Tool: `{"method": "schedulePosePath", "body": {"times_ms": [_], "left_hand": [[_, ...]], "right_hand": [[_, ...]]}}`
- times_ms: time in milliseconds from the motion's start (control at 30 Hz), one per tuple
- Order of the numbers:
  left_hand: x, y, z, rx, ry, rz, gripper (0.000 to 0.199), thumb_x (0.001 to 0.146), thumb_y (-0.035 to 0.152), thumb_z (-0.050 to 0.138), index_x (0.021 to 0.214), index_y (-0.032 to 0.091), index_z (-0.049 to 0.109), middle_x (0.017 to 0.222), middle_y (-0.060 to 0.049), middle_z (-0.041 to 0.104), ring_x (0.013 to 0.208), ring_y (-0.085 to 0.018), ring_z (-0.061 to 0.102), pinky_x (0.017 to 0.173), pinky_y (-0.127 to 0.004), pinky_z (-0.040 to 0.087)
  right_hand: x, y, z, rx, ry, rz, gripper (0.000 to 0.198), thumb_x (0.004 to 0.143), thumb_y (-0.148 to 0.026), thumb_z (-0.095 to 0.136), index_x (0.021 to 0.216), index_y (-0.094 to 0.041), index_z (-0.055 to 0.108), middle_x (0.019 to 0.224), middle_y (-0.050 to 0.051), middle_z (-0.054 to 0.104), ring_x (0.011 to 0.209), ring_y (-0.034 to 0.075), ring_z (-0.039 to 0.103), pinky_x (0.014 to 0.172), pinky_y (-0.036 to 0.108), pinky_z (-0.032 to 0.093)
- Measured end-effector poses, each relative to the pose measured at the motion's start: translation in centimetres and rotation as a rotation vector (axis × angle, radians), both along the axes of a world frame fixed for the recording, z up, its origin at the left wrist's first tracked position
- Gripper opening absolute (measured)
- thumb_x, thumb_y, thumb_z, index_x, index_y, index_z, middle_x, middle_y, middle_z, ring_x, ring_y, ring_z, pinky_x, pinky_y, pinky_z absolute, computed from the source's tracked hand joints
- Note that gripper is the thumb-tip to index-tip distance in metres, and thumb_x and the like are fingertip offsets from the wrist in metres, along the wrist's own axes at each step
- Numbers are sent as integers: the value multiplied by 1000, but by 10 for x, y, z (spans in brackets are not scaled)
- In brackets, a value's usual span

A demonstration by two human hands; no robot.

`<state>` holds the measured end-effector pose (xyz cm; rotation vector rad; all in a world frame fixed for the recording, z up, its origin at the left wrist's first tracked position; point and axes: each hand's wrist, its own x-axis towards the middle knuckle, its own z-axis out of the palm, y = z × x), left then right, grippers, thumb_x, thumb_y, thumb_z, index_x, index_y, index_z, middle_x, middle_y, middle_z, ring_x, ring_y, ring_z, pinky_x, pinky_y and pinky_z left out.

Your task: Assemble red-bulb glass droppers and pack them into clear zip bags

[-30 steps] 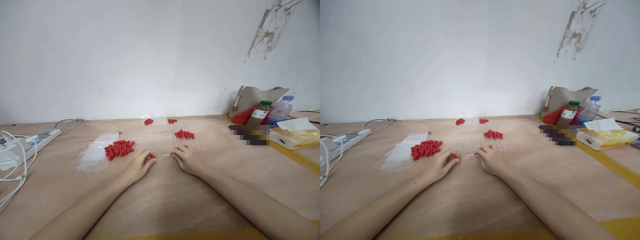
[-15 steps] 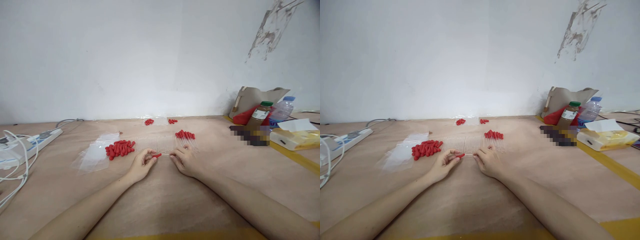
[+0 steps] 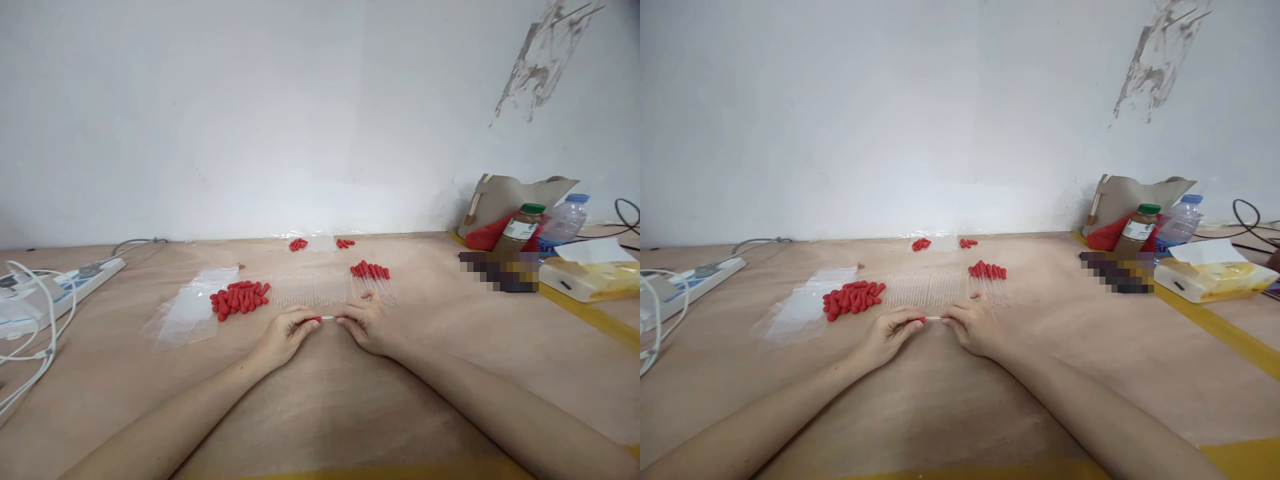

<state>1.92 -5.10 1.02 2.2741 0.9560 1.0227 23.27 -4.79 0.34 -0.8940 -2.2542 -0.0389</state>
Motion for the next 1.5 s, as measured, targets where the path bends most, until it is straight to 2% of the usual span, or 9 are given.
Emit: {"method": "schedulePosePath", "body": {"times_ms": [267, 400, 667, 1033, 1267, 1400, 1500], "left_hand": [[2, -6, 5, 92, 147, -55, 20, 88, 22, 42, 90, 18, 62, 83, -3, 62, 76, -13, 56, 71, -24, 43], [2, -6, 3, 93, 164, -3, 20, 87, 24, 43, 88, 17, 62, 79, -3, 62, 73, -13, 57, 68, -24, 43], [0, -5, 2, 105, 171, 23, 20, 86, 28, 45, 87, 18, 62, 76, -3, 61, 70, -14, 55, 64, -24, 43], [1, -8, -1, 184, 238, -25, 19, 86, 27, 45, 86, 16, 60, 76, -3, 58, 68, -13, 53, 63, -24, 41], [-4, 3, 0, 225, 232, -9, 18, 86, 28, 45, 87, 18, 60, 79, -4, 60, 71, -15, 54, 66, -26, 42], [-8, 6, -1, 237, 204, 44, 21, 86, 26, 45, 104, 20, 55, 90, -5, 58, 79, -16, 54, 71, -28, 43], [-10, 6, -2, 240, 176, 138, 32, 84, 25, 47, 115, 21, 45, 95, -6, 54, 80, -16, 52, 67, -27, 44]], "right_hand": [[3, 7, -4, 73, -56, 38, 19, 86, -21, 44, 89, -25, 63, 80, 0, 64, 70, 10, 54, 83, 33, 22], [1, 4, -5, 121, -81, -18, 20, 86, -20, 43, 86, -23, 63, 77, 0, 64, 71, 9, 54, 78, 31, 22], [-4, -6, 1, 123, -117, -36, 23, 86, -20, 40, 76, -19, 61, 66, 0, 60, 61, 9, 47, 69, 30, 20], [-14, -11, 2, 86, -141, -28, 23, 83, -19, 40, 67, -17, 57, 60, -1, 57, 54, 9, 41, 69, 29, 21], [-16, -11, 9, 97, -237, -81, 23, 86, -24, 41, 76, -18, 61, 73, 4, 60, 71, 14, 47, 73, 32, 22], [-11, -13, 17, 124, -327, -117, 18, 82, -19, 44, 84, -20, 62, 77, 6, 61, 77, 17, 48, 73, 34, 22], [-1, -4, 20, 19, -225, -296, 19, 81, -23, 45, 76, -19, 63, 74, 5, 62, 74, 17, 51, 73, 34, 22]]}}
